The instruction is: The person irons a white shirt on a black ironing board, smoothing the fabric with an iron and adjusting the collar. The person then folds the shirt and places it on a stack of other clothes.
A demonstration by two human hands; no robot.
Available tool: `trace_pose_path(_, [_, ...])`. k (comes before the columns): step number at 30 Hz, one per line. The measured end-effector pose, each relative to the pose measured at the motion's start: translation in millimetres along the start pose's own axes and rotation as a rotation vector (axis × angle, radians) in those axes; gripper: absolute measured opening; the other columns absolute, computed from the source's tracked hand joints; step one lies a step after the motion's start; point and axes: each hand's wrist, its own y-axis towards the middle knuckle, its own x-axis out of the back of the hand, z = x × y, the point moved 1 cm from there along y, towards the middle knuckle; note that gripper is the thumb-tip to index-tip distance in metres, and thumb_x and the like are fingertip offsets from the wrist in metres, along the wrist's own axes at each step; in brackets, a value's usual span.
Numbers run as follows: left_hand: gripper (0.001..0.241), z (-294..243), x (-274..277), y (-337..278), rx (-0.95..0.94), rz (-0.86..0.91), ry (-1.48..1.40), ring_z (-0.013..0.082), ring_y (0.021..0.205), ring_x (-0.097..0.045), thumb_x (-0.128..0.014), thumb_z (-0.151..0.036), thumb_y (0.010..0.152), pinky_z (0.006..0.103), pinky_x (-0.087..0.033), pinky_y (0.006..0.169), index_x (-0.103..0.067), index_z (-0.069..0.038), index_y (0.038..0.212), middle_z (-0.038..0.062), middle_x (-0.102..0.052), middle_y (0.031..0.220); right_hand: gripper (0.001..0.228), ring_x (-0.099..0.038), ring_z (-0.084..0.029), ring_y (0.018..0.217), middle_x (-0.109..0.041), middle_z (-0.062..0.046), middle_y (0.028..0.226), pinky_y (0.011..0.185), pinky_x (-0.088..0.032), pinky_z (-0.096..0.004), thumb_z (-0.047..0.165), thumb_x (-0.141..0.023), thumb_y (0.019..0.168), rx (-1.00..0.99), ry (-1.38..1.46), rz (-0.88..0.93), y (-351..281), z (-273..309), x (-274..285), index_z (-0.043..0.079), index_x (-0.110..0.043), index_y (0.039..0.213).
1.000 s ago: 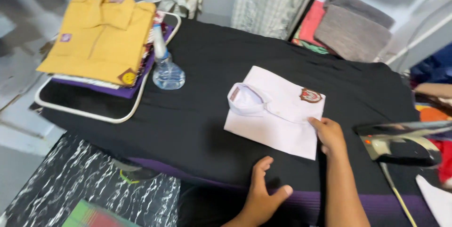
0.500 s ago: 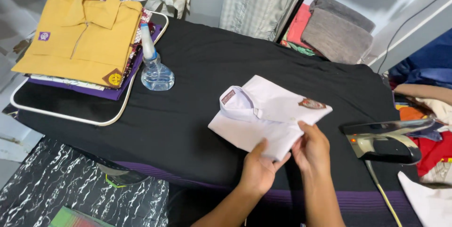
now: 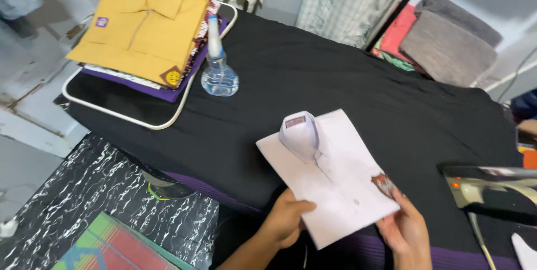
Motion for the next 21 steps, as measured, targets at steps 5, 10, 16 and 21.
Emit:
trace_pose_path(5, [0.056, -42, 21, -57, 0.004, -0.026, 0.04, 0.0294, 0.101, -0.064, -0.052, 0.01, 0.083, 0.0359, -0.051, 0.09, -0.057, 0.006, 0.138, 0.024, -0.068, 0.12, 0.054, -0.059, -0.031, 0.121, -0.052, -0.028, 0.137, 0.102, -0.051, -0.042, 0.015, -0.042, 0.098, -0.246, -0.129, 0.063, -41, -4, -17, -0.007, -0.036, 0.147])
trace_pose_path(10, [0.062, -84, 44, -121, -0.001, -0.082, 0.168, 0.031, 0.106, -0.066, -0.052, 0.011, 0.077, 0.0364, -0.048, 0.095, -0.059, 0.01, 0.138, 0.027, -0.071, 0.12, 0.083, -0.039, -0.041, 0.15, -0.042, -0.026, 0.159, 0.121, -0.029, -0.064, 0.031, -0.047, 0.083, -0.487, -0.89, -0.064, -13, -9, 34, 0.01, -0.028, 0.161])
trace_pose_path(16, [0.064, -138, 76, -194, -0.099, -0.301, 0.063, 0.0375, 0.103, -0.064, -0.053, 0.017, 0.074, 0.0392, -0.044, 0.095, -0.064, 0.015, 0.137, 0.035, -0.072, 0.115, 0.073, -0.053, -0.037, 0.143, -0.057, -0.024, 0.153, 0.119, -0.04, -0.054, 0.01, -0.047, 0.086, -0.388, -0.844, -0.055, -68, -26, -161, 0.01, -0.038, 0.159])
trace_pose_path(21, [0.073, -197, 91, -257, -0.156, -0.727, 0.399, 0.0461, 0.091, -0.075, -0.06, 0.008, 0.075, 0.0457, -0.057, 0.076, -0.058, 0.0, 0.147, 0.041, -0.079, 0.113, 0.06, -0.078, -0.035, 0.078, -0.07, -0.039, 0.122, 0.051, -0.073, -0.044, 0.008, -0.053, 0.091, -0.24, -0.386, 0.439, -133, -37, -268, -0.014, -0.041, 0.146])
